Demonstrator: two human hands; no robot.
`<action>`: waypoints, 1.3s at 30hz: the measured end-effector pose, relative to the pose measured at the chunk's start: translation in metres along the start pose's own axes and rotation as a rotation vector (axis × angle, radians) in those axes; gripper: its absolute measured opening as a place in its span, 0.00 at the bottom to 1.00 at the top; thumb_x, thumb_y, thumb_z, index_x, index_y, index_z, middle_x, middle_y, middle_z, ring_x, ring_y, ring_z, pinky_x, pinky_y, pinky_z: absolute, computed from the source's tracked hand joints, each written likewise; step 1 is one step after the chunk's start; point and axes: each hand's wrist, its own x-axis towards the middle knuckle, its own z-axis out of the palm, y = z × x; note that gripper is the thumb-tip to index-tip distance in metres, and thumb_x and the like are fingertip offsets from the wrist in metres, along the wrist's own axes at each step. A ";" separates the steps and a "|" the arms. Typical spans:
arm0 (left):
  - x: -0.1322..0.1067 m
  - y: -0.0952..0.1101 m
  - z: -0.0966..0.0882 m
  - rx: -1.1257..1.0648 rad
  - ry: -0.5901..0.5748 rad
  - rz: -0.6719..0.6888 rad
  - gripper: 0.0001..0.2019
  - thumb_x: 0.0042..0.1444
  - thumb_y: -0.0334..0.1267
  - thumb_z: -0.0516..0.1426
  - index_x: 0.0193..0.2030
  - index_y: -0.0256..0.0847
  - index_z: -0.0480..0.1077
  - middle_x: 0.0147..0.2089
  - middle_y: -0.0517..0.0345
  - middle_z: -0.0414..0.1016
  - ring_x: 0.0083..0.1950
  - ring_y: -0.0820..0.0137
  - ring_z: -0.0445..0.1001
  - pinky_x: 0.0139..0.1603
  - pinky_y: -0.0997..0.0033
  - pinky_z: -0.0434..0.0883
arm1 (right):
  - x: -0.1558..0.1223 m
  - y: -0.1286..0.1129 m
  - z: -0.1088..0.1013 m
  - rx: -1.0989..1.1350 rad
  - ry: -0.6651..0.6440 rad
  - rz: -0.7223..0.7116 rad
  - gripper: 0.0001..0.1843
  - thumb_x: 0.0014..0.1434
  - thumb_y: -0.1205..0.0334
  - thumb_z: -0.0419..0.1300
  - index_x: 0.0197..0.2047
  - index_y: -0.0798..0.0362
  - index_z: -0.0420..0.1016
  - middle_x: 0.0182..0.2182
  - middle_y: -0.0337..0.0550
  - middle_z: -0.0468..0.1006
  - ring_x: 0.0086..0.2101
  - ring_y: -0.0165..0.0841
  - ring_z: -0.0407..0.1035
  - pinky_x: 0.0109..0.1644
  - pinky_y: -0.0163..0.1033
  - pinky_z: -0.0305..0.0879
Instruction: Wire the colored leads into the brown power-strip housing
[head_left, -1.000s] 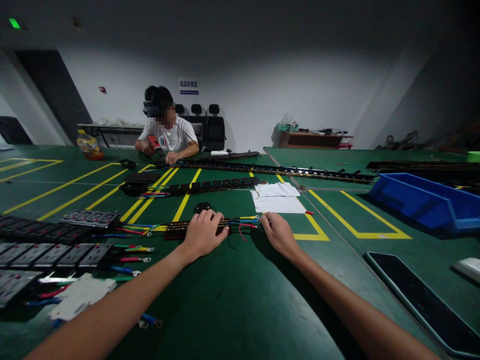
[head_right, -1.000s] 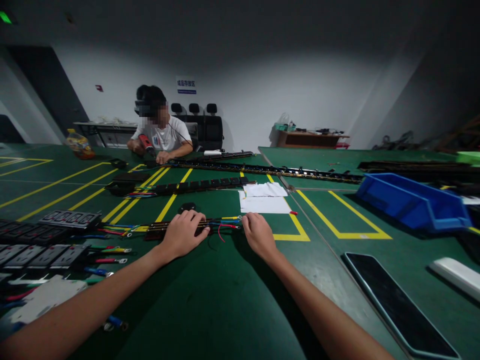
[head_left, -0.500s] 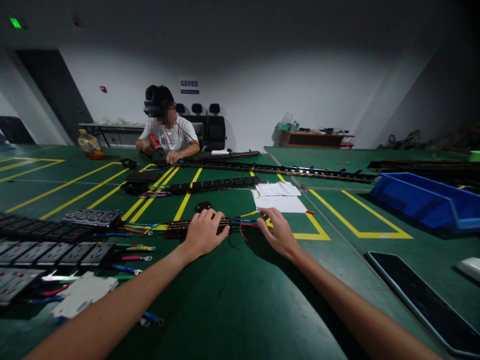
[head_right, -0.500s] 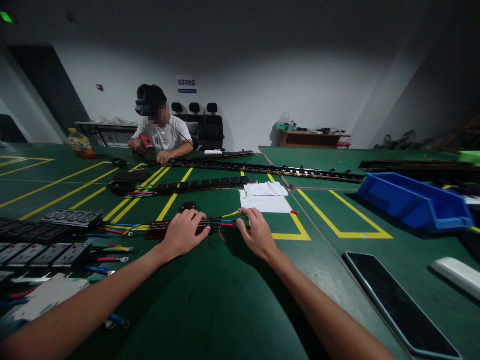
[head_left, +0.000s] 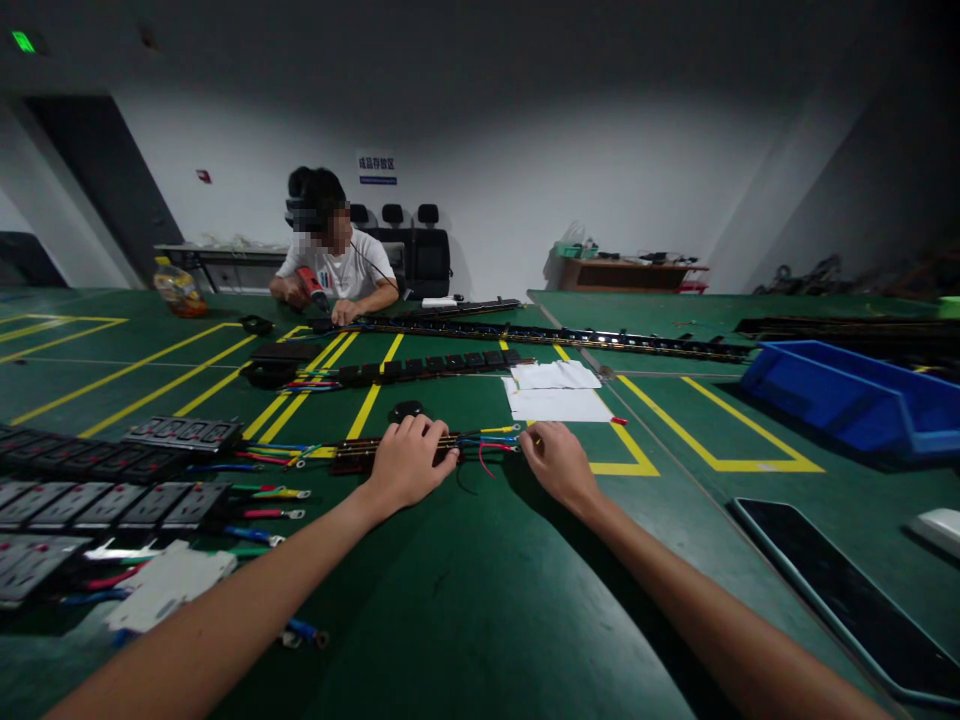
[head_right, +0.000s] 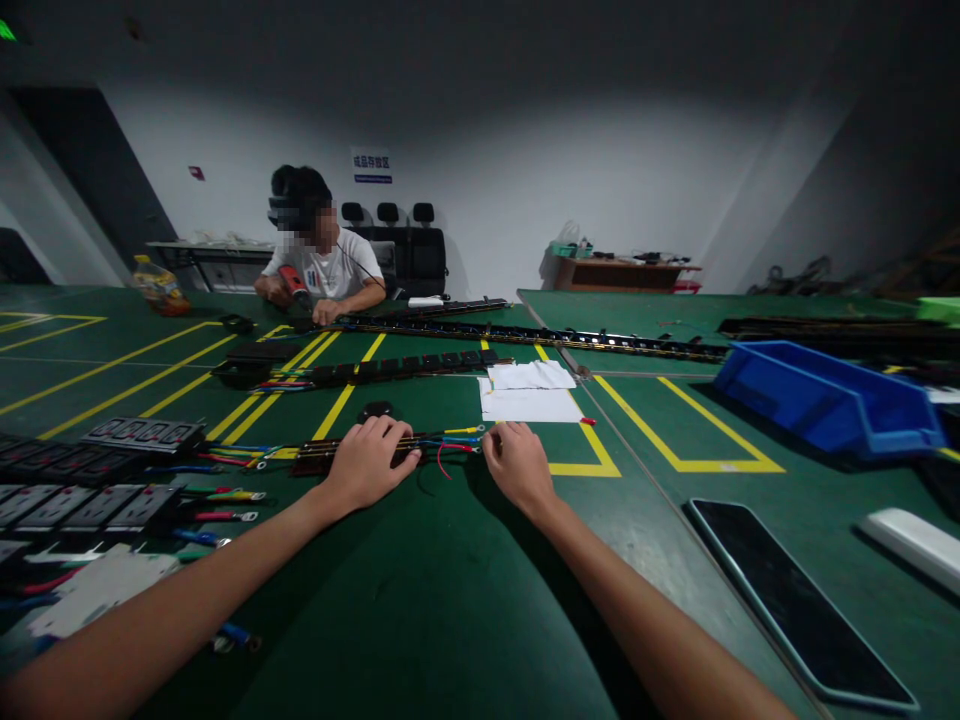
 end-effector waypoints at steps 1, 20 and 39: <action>0.000 0.000 0.000 -0.003 0.001 0.001 0.18 0.68 0.52 0.52 0.53 0.42 0.72 0.50 0.48 0.75 0.51 0.56 0.72 0.49 0.56 0.68 | 0.000 0.000 0.000 0.035 0.022 -0.017 0.14 0.70 0.57 0.51 0.34 0.49 0.71 0.33 0.47 0.77 0.37 0.40 0.69 0.42 0.42 0.62; 0.000 -0.002 0.002 -0.009 0.005 0.008 0.19 0.69 0.53 0.51 0.53 0.42 0.72 0.50 0.49 0.75 0.50 0.58 0.72 0.48 0.57 0.68 | -0.002 -0.002 0.000 -0.058 -0.021 -0.020 0.16 0.72 0.55 0.51 0.32 0.48 0.68 0.31 0.46 0.76 0.36 0.40 0.68 0.40 0.42 0.59; 0.000 -0.002 0.002 0.004 0.012 0.016 0.18 0.69 0.52 0.52 0.53 0.41 0.72 0.50 0.49 0.75 0.50 0.57 0.72 0.47 0.57 0.68 | -0.001 -0.002 0.000 0.100 0.006 0.009 0.17 0.73 0.52 0.49 0.43 0.51 0.75 0.40 0.48 0.78 0.42 0.40 0.72 0.47 0.43 0.65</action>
